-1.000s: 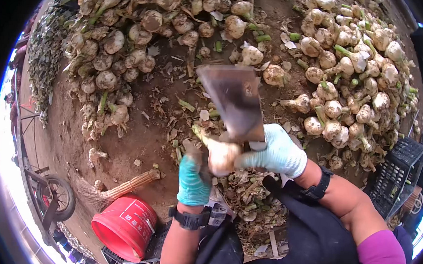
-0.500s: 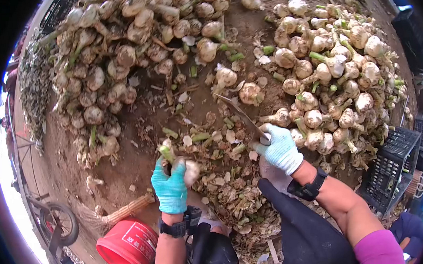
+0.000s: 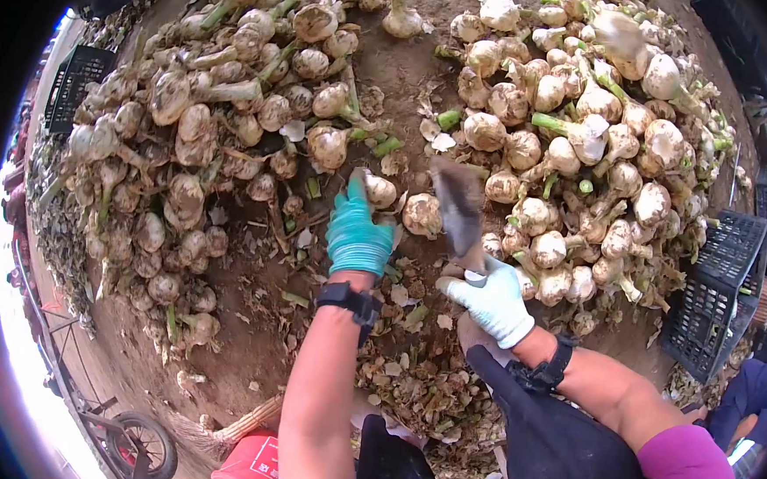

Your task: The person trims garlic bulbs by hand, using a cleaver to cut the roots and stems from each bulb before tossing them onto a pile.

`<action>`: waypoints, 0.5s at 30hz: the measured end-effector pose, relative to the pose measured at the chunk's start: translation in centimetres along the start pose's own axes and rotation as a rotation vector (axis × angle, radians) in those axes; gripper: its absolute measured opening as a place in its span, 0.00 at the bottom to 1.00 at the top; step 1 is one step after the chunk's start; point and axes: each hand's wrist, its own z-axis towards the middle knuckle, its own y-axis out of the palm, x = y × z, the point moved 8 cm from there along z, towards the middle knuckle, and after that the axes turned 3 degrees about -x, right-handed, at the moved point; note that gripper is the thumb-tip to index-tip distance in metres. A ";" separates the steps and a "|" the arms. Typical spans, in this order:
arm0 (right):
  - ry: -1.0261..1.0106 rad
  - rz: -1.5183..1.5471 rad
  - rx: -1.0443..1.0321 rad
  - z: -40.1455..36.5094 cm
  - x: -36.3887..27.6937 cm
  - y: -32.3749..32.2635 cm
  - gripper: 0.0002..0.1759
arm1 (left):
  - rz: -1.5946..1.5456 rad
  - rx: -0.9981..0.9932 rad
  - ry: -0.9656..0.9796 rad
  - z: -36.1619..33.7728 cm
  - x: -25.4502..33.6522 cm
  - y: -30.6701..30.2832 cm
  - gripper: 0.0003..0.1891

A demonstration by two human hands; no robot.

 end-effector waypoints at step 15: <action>0.080 0.431 0.225 -1.4 -2.8 -4.3 0.13 | -1.463 -0.468 0.183 -1.8 8.7 -3.7 0.37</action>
